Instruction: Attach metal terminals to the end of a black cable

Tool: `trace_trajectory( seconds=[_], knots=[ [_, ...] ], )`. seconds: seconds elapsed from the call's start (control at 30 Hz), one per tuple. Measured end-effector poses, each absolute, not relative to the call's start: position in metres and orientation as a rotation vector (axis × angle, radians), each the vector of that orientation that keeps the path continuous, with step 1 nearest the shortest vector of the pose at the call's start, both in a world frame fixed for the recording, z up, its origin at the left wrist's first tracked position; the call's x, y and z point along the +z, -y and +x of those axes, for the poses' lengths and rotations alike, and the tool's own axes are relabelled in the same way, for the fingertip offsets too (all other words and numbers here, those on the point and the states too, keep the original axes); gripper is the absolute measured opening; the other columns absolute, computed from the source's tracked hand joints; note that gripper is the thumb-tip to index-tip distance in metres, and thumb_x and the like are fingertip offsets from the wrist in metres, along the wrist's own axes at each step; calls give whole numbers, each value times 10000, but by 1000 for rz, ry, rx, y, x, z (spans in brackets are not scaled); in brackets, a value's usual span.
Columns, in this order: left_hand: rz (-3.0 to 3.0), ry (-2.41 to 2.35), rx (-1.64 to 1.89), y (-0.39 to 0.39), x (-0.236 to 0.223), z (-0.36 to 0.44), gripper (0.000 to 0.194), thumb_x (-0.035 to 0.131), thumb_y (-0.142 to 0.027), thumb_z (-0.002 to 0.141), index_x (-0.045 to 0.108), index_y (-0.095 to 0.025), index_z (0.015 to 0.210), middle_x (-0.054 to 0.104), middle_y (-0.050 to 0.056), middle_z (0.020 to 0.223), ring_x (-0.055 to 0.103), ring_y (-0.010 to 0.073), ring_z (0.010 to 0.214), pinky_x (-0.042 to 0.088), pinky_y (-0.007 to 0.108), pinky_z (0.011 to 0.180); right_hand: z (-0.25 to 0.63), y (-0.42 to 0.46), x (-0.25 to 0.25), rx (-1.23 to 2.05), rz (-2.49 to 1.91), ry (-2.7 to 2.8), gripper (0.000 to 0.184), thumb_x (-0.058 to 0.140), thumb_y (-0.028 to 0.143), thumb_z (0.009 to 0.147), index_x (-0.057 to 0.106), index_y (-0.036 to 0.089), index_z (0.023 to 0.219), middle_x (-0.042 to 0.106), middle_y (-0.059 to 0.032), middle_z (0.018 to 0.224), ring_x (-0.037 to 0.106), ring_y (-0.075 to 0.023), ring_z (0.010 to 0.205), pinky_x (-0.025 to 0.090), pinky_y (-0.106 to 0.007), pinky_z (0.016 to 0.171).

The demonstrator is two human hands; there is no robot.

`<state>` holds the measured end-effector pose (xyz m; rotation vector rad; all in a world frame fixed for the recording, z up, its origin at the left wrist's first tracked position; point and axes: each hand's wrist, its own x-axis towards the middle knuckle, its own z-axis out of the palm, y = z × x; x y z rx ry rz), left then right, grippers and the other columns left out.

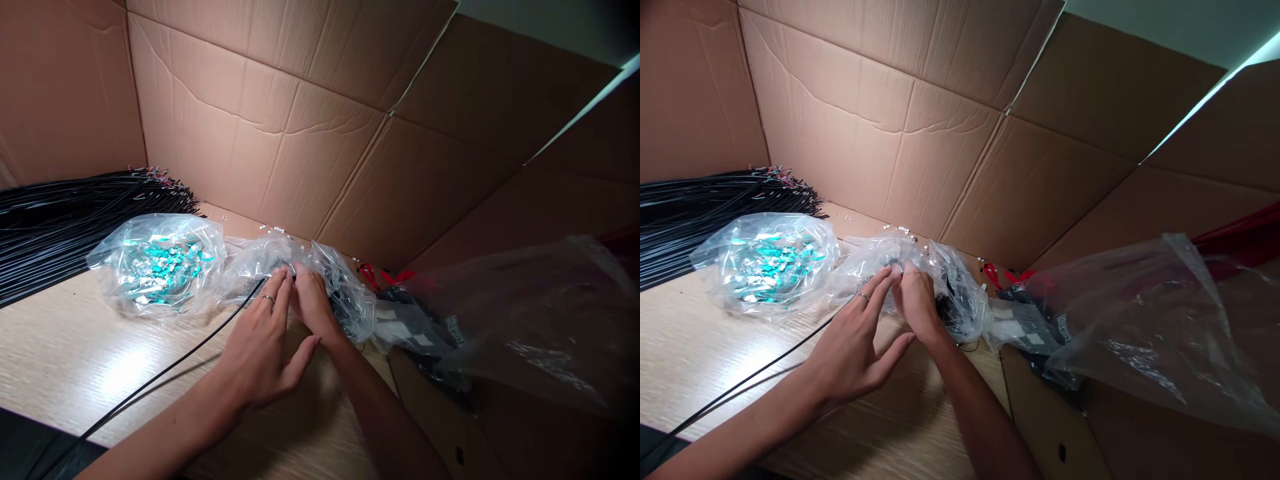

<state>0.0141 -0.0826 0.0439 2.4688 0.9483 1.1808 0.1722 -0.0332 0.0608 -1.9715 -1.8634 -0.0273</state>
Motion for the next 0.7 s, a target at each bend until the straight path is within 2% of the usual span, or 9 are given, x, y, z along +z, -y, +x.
trace_trajectory(
  seconds=[0.1,0.23,0.3,0.4,0.47,0.6,0.7],
  knots=[
    [2531,-943,1160,88,33,9,784,578,-435,1002,290,-26,1606,401,287,1663,399,367,1561,479,520,1215,168,29,65,-36,-2068,1850,308,486,334,1095,723,141,1064,798,-123,909,729,-225,803,426,-300,708],
    [2624,-954,1094,84,21,11,537,509,-304,1028,496,-17,1481,519,269,1577,510,355,1470,477,490,1212,164,27,67,-50,-2133,1814,344,461,343,1105,735,149,1028,808,-140,919,750,-247,849,409,-308,732],
    [2695,-1040,1075,78,14,17,477,481,-233,1023,563,11,1424,564,270,1530,521,370,1450,447,502,1228,163,26,67,-73,-2143,1814,348,463,344,1101,739,151,1016,813,-146,943,755,-252,872,407,-309,743],
    [2791,-1301,1007,69,8,27,546,486,-172,1000,504,114,1465,504,334,1561,463,425,1483,429,532,1217,163,25,67,-101,-2164,1805,348,471,347,1095,747,148,1022,817,-156,976,755,-251,879,409,-304,748],
    [2814,-1492,897,64,9,33,567,466,-108,987,461,138,1498,485,358,1563,473,434,1465,444,540,1179,164,25,67,-107,-2168,1800,349,469,342,1095,752,147,1028,818,-155,978,753,-246,868,409,-299,749],
    [2850,-1747,711,55,21,43,523,379,-51,1004,516,79,1492,594,317,1456,567,392,1333,492,522,1072,165,25,68,-100,-2158,1788,342,472,330,1092,755,148,1030,820,-145,967,751,-242,858,403,-295,739],
    [2874,-1803,621,49,30,45,447,367,-30,989,664,20,1320,695,257,1240,631,334,1135,531,453,945,166,25,69,-102,-2163,1776,344,478,329,1089,760,147,1010,818,-149,965,752,-245,866,405,-296,743]
  ],
)
